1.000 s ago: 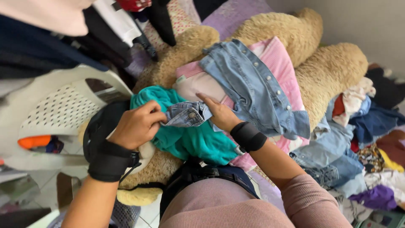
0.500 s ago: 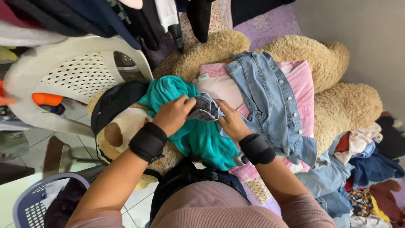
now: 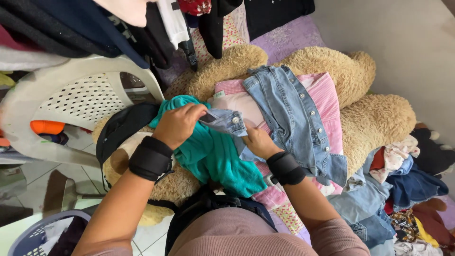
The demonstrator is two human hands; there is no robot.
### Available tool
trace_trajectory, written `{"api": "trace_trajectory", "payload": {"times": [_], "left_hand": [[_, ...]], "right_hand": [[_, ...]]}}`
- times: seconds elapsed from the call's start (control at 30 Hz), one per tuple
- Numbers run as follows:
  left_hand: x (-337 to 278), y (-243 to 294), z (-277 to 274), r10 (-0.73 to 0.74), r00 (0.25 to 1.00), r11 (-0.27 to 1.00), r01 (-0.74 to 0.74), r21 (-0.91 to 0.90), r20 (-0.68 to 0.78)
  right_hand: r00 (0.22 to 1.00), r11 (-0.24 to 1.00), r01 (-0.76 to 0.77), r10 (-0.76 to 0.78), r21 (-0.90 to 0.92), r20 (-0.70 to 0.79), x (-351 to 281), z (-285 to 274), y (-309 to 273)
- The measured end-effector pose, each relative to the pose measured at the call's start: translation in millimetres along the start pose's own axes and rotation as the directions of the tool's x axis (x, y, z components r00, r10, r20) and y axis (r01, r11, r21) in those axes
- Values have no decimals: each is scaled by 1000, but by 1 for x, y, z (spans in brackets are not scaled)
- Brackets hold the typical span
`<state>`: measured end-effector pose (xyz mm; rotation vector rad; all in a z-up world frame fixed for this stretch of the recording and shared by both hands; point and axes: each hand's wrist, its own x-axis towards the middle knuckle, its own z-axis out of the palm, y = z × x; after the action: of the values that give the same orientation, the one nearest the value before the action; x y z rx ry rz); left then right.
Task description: Folding various items of clothing and organizing them on a shelf.
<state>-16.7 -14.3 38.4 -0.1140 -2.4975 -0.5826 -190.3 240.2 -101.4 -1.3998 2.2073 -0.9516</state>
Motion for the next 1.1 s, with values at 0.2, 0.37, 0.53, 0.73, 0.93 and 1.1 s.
{"api": "trace_trajectory", "payload": {"times": [0.2,0.37,0.53,0.73,0.93,1.1], "left_hand": [[-16,-33,18,-175,985,972,170,162,17],[-20,-63,-1,-459,885,857,419,299,75],[-32,-83,10,-501,863,815,443,374,69],[-32,-75,45,-659,700,750,580,318,275],[-71,-112,86,-735,547,669,681,298,400],[-73,-112,85,-699,681,699,715,8,219]], "right_hand": [[997,993,65,-59,-103,59,-3,4,-29],[972,983,182,-178,-12,152,-18,-27,-74],[898,948,157,-20,-276,440,-44,1,-37],[870,979,86,18,-187,493,-53,21,-5],[998,993,33,-38,111,40,-46,10,14],[895,957,-291,272,-2,-353,-36,-11,2]]}}
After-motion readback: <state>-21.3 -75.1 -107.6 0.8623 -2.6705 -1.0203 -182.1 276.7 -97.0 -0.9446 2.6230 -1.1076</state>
